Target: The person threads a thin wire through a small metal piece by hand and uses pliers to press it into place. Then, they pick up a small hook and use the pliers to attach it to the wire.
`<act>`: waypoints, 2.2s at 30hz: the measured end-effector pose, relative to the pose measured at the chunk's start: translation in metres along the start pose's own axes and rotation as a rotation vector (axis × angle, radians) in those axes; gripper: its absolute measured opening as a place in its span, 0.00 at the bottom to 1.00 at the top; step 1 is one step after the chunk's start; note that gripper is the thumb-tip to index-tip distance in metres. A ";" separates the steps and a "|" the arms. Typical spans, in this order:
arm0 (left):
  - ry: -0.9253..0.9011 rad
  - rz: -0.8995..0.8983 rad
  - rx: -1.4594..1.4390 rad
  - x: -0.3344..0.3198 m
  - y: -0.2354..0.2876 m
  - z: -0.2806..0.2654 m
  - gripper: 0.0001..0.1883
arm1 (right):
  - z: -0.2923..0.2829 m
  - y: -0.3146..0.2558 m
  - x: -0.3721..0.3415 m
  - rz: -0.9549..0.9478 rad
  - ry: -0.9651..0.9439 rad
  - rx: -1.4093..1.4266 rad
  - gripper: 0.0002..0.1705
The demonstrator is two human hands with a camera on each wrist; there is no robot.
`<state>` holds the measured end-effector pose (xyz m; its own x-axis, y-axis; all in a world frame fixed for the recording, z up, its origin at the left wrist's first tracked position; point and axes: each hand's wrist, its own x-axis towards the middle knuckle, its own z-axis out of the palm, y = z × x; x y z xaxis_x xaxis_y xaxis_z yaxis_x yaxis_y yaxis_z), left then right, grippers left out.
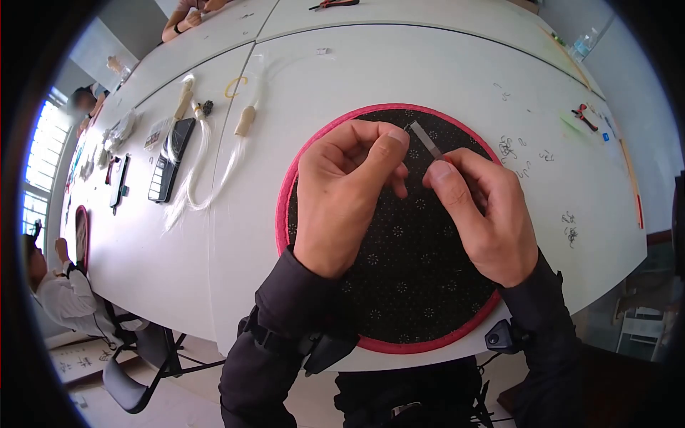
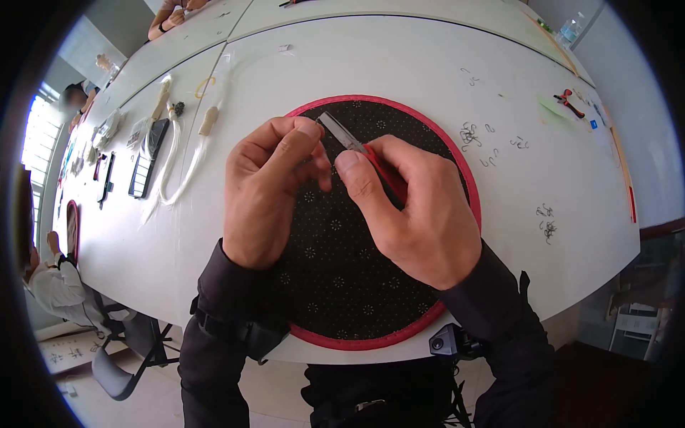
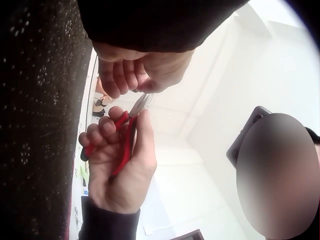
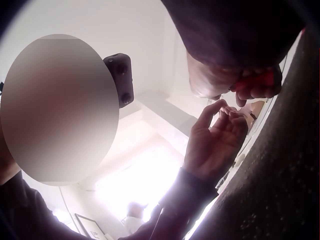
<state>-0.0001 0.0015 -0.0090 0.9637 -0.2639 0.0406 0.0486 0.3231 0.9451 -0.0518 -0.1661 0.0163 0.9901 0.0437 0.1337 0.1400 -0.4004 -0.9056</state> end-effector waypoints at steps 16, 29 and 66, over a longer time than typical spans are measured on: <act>0.003 -0.013 0.016 0.000 0.000 0.000 0.08 | 0.004 0.006 0.001 -0.080 0.073 -0.066 0.19; -0.008 -0.010 0.003 -0.001 0.001 0.000 0.07 | 0.006 0.002 -0.002 -0.080 0.085 -0.109 0.17; -0.131 0.209 0.207 -0.004 0.000 0.005 0.12 | -0.022 0.010 0.009 0.269 -0.258 0.622 0.14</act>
<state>-0.0051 -0.0017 -0.0073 0.9045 -0.3303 0.2697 -0.2142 0.1948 0.9572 -0.0417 -0.1900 0.0169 0.9524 0.2619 -0.1560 -0.2032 0.1639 -0.9653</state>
